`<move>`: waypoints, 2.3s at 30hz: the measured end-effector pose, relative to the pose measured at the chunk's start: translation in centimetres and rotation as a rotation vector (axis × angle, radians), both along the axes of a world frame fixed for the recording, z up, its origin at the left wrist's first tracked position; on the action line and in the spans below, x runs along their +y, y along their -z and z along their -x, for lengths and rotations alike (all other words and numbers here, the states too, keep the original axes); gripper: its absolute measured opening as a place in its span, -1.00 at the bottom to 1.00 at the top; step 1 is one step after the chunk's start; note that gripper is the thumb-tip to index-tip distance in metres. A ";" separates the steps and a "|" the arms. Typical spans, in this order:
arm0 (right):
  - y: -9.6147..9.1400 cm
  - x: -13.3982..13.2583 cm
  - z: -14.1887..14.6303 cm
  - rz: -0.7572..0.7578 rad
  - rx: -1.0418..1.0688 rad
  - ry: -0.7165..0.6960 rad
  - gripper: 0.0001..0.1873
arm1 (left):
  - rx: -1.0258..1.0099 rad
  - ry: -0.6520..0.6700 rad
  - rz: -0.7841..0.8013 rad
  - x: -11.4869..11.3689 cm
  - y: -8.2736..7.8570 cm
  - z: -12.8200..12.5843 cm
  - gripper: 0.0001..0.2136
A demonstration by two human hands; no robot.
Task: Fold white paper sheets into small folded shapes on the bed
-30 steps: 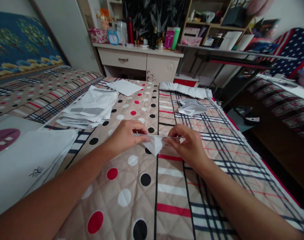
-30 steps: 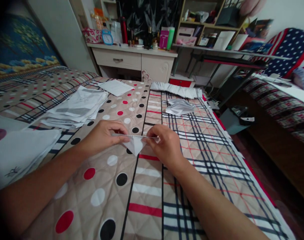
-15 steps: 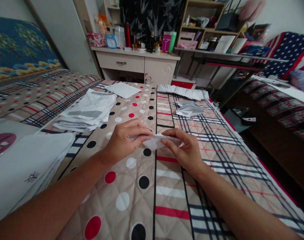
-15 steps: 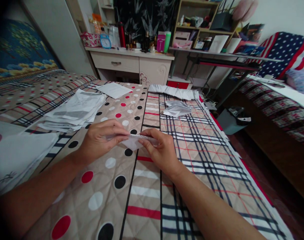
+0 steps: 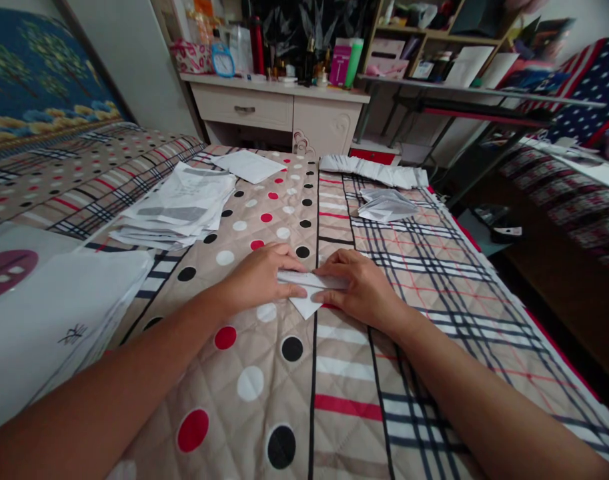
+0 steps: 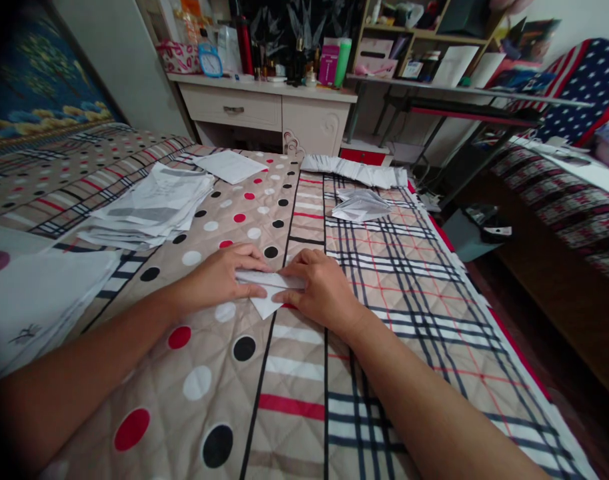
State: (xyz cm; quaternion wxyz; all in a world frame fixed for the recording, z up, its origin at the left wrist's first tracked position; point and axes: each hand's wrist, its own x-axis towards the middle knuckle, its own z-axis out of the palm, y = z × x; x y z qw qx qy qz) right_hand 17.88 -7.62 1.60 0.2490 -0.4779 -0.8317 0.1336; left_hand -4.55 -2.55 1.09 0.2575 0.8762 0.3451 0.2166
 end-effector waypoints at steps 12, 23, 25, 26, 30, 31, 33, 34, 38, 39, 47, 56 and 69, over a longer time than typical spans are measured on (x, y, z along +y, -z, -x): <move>-0.2 -0.5 1.6 -0.114 -0.258 0.014 -0.76 | 0.067 0.000 -0.163 -0.7 0.4 -0.9 -0.81; 1.1 1.0 1.7 -0.117 -0.107 0.085 -0.87 | 0.044 -0.107 -0.270 -0.1 1.3 -1.7 -0.92; 1.0 0.8 1.7 -0.184 -0.168 0.062 -0.86 | 0.059 -0.073 -0.338 -0.2 1.1 -1.6 -0.92; 1.0 0.7 1.7 -0.220 -0.205 0.046 -0.85 | 0.074 -0.059 -0.375 -0.2 1.0 -1.5 -0.91; 0.9 0.3 1.6 -0.327 -0.310 -0.024 -0.83 | 0.166 -0.016 -0.521 -0.5 0.6 -1.1 -0.85; 0.9 0.3 1.5 -0.343 -0.323 -0.040 -0.83 | 0.191 -0.005 -0.552 -0.6 0.6 -1.0 -0.82; 0.8 0.1 1.4 -0.361 -0.348 -0.064 -0.85 | 0.230 0.012 -0.602 -0.8 0.5 -0.7 -0.77; 0.8 0.0 1.4 -0.363 -0.359 -0.074 -0.86 | 0.242 0.019 -0.621 -0.9 0.5 -0.7 -0.76; 0.5 -0.4 1.4 -0.353 -0.393 -0.100 -0.83 | 0.277 0.034 -0.668 -1.3 0.4 -0.6 -0.77; 0.4 -0.5 1.4 -0.352 -0.402 -0.100 -0.83 | 0.289 0.034 -0.673 -1.4 0.3 -0.6 -0.77; 0.4 -0.9 1.6 -0.353 -0.445 -0.094 -0.80 | 0.379 0.059 -0.744 -2.4 -0.1 -0.8 -0.82; -0.2 -1.8 2.1 -0.238 -0.282 0.015 -0.84 | 0.431 0.094 -0.624 -3.6 -1.3 -0.3 -0.81; -0.2 -0.9 1.8 0.020 -0.182 0.365 -0.70 | 0.040 -0.208 -0.264 -2.4 0.3 -1.1 -0.83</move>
